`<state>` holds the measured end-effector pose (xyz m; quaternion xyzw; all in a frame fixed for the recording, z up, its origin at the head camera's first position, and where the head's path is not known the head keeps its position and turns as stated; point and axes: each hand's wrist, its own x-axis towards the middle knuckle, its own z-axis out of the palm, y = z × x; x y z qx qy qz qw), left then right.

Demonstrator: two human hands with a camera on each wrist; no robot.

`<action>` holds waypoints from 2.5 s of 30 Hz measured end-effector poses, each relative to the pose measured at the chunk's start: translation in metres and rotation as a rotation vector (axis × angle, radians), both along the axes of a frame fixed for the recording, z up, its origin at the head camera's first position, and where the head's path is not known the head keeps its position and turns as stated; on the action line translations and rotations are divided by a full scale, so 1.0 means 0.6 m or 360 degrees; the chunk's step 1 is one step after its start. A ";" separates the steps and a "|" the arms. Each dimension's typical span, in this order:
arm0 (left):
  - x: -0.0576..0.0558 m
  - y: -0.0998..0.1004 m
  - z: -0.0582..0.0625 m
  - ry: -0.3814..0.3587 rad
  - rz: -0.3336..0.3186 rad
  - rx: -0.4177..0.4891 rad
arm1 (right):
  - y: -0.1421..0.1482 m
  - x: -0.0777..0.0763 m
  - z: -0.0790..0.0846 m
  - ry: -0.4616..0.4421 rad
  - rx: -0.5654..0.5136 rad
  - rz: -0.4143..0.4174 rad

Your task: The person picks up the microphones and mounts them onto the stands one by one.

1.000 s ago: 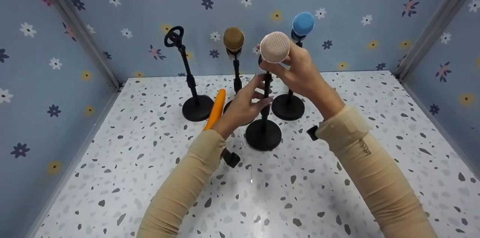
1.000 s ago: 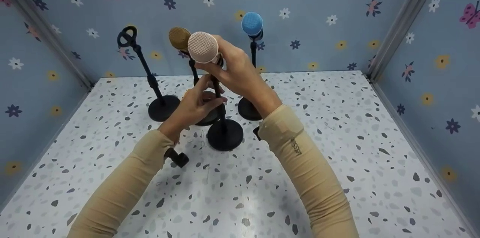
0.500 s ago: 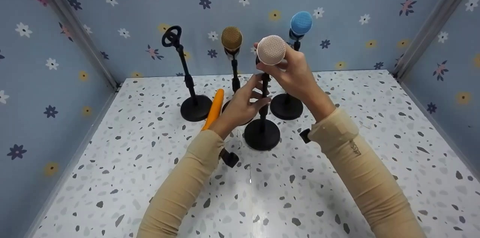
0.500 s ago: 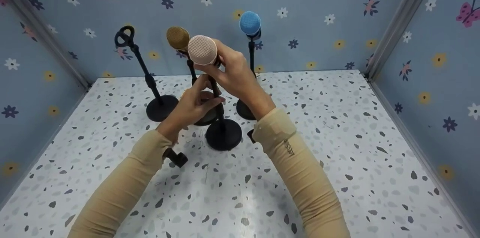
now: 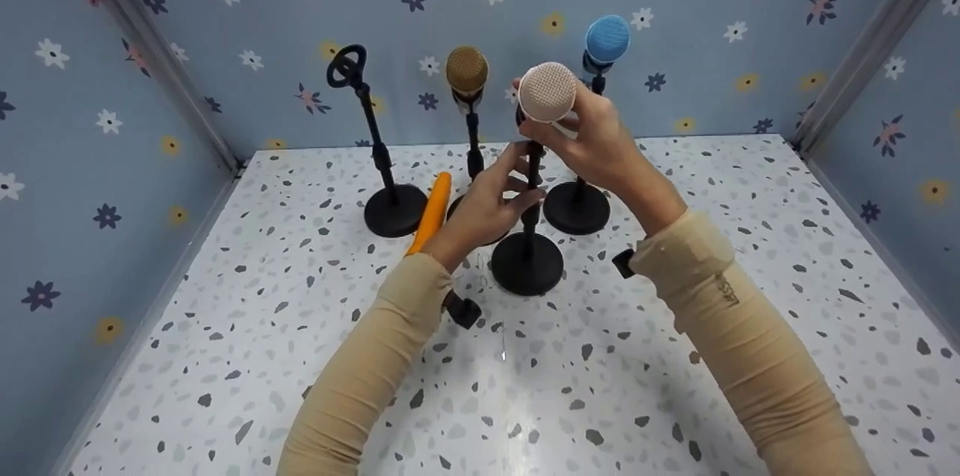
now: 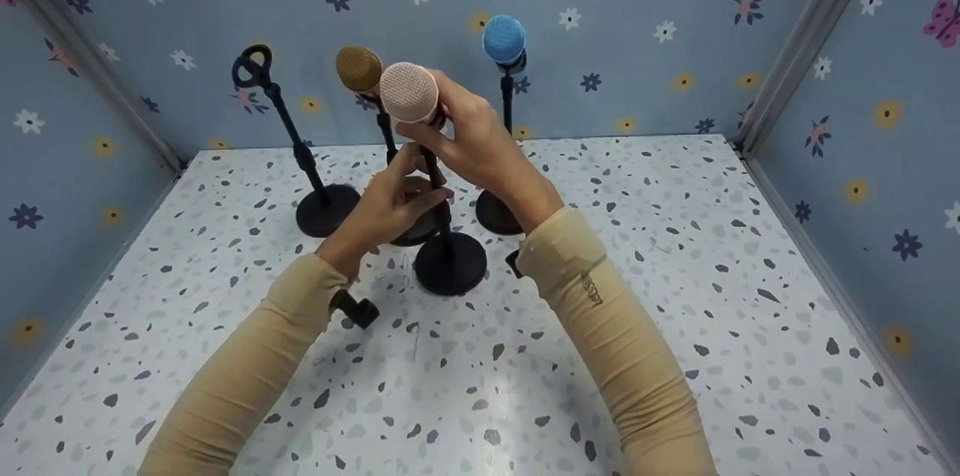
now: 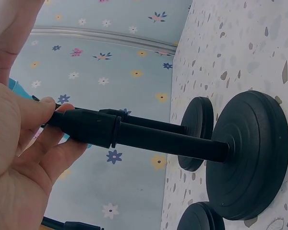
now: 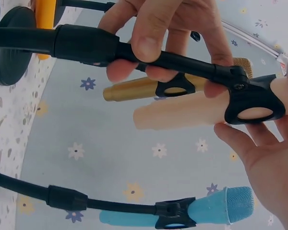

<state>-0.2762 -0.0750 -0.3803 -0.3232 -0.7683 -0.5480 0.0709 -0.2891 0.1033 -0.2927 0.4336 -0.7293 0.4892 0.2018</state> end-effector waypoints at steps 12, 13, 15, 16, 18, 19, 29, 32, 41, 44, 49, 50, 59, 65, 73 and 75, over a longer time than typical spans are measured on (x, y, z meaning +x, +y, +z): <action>-0.004 0.001 -0.001 -0.0011 -0.0014 0.0026 | 0.089 0.004 -0.056 -0.0178 0.0177 0.0111; -0.003 0.000 -0.001 -0.0018 -0.0017 0.0036 | 0.097 0.002 -0.067 -0.0222 0.0209 0.0123; -0.002 0.000 -0.002 -0.0033 -0.0026 0.0048 | 0.111 -0.002 -0.091 -0.0317 0.0299 0.0149; -0.002 -0.001 -0.002 -0.0040 -0.0028 0.0048 | 0.117 -0.004 -0.103 -0.0362 0.0371 0.0147; -0.001 -0.001 -0.003 -0.0045 -0.0024 0.0031 | 0.126 -0.007 -0.124 -0.0410 0.0576 0.0101; 0.000 -0.002 -0.002 -0.0045 -0.0022 0.0022 | 0.128 -0.009 -0.135 -0.0421 0.0689 0.0082; 0.000 -0.001 0.000 -0.0046 0.0004 -0.0030 | 0.104 -0.021 -0.194 -0.0446 0.1435 0.0112; 0.000 -0.001 0.001 -0.0041 0.0013 -0.0037 | 0.088 -0.022 -0.203 -0.0468 0.1524 0.0091; 0.000 0.001 0.000 -0.0042 -0.0012 -0.0004 | 0.052 -0.022 -0.229 -0.0409 0.1660 0.0025; 0.000 0.001 -0.002 -0.0054 -0.0012 0.0003 | 0.047 -0.022 -0.230 -0.0391 0.1666 0.0009; 0.002 0.000 -0.009 -0.0111 -0.0034 0.0034 | 0.044 -0.022 -0.230 -0.0373 0.1600 0.0031; 0.002 0.000 -0.010 -0.0115 -0.0037 0.0041 | 0.044 -0.022 -0.230 -0.0372 0.1585 0.0030; 0.003 -0.001 -0.017 -0.0056 -0.0044 -0.0013 | 0.043 -0.019 -0.231 -0.0375 0.1514 0.0041; 0.005 -0.003 -0.036 -0.0044 -0.0037 -0.0050 | 0.042 -0.017 -0.233 -0.0398 0.1478 0.0059; 0.001 -0.002 -0.048 0.0029 -0.0009 0.0010 | 0.041 -0.016 -0.230 -0.0429 0.1521 0.0016; 0.000 -0.001 -0.048 0.0042 0.0007 0.0017 | 0.041 -0.016 -0.230 -0.0442 0.1537 0.0000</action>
